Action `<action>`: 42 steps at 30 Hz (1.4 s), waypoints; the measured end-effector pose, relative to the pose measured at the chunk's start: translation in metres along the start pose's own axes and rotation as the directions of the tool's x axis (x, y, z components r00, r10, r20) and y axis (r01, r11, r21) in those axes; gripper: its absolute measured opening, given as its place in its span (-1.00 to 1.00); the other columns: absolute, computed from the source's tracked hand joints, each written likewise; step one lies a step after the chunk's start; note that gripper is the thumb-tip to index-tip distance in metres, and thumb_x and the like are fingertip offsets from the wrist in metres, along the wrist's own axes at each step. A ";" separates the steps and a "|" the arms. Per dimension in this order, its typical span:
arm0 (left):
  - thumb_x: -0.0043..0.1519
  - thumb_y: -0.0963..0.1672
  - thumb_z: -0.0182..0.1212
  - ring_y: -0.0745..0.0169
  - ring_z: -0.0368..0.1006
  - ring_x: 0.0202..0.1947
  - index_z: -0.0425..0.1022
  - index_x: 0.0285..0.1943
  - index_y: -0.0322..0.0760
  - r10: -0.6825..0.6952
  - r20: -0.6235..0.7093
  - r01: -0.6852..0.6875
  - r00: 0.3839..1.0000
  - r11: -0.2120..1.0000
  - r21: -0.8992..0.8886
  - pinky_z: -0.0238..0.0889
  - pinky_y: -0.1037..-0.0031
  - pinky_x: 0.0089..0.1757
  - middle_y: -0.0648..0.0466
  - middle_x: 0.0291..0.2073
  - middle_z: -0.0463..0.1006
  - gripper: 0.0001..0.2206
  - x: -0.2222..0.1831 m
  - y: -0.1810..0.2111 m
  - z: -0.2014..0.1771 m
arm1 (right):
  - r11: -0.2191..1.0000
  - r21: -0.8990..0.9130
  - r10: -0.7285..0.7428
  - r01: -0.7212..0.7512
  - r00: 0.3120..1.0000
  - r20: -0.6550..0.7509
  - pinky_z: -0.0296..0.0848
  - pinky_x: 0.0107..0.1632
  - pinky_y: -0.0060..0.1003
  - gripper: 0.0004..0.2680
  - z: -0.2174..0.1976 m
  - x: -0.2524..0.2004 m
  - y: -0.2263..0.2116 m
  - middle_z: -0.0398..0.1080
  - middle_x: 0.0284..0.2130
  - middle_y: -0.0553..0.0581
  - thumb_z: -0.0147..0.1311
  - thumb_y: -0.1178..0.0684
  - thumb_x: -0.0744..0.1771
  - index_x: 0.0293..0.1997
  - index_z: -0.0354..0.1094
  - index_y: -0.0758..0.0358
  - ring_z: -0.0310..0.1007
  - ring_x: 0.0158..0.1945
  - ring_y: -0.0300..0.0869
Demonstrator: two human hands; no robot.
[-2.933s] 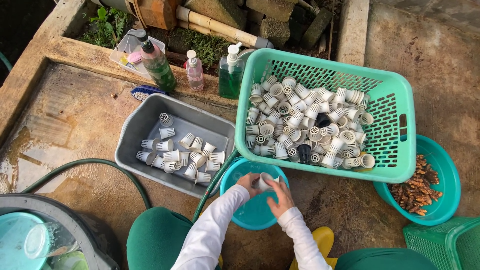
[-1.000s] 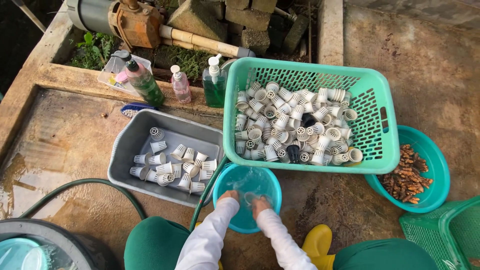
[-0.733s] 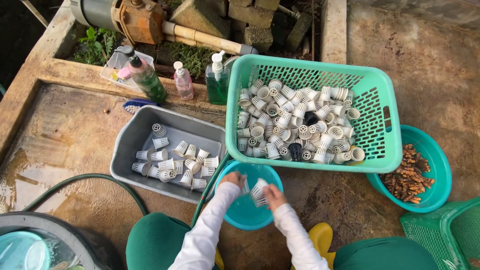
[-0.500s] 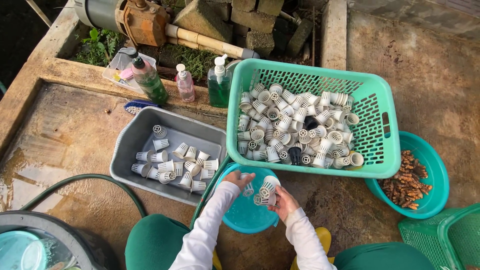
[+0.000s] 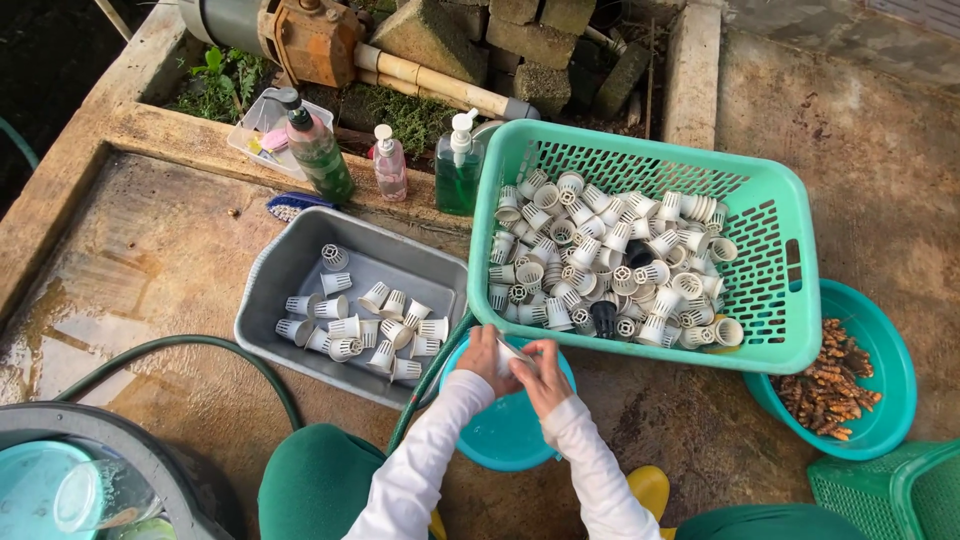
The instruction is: Washing white plastic hydroponic net pots in a bucket of water.
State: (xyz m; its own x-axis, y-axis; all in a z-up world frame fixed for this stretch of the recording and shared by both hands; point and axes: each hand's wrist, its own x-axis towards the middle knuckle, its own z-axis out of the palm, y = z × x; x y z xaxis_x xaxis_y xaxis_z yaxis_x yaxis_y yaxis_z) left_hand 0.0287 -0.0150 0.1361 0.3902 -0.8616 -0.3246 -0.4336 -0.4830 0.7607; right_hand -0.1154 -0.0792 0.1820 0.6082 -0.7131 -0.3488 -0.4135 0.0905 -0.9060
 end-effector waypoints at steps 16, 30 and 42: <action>-0.19 -0.02 0.72 -0.35 0.31 0.21 -0.23 0.58 -0.25 -0.671 -0.360 0.730 0.648 0.682 0.043 0.40 0.03 0.03 -0.05 0.57 -0.21 0.23 -0.024 0.023 -0.159 | 0.828 -0.250 -0.493 0.503 0.864 0.104 0.33 0.35 -0.16 -0.70 0.024 0.194 0.014 0.39 0.11 0.24 0.15 0.21 0.28 0.13 0.35 0.22 0.39 0.25 0.07; 0.06 0.06 0.45 -0.17 0.33 0.22 0.14 0.43 -0.19 -0.324 -0.222 0.362 0.920 0.917 0.164 0.36 0.17 0.09 -0.05 0.34 0.22 -0.21 -0.016 0.041 -0.109 | 0.098 -0.975 -0.061 -0.200 0.977 -0.206 0.23 0.27 -0.02 -0.69 -0.146 0.224 0.027 0.21 0.21 0.12 0.18 0.02 0.32 0.20 0.36 -0.04 0.18 0.31 0.01; -0.13 -0.14 0.59 -0.20 0.39 0.14 0.28 0.32 -0.36 0.160 -0.128 -0.182 0.979 0.964 -0.194 0.28 0.23 0.12 -0.19 0.12 0.45 -0.21 0.006 0.026 -0.008 | 0.972 0.233 -0.050 0.016 0.989 0.141 0.51 0.12 -0.15 -0.46 -0.076 0.051 0.026 0.43 0.08 0.17 0.31 0.24 0.19 0.28 0.11 0.19 0.49 0.09 -0.10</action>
State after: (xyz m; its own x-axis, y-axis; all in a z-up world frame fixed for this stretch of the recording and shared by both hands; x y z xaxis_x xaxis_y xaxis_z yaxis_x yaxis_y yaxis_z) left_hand 0.0261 -0.0312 0.1584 0.4166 -0.9005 -0.1246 -0.3317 -0.2782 0.9014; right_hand -0.1468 -0.1664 0.1587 0.7173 -0.6118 -0.3334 -0.2345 0.2387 -0.9424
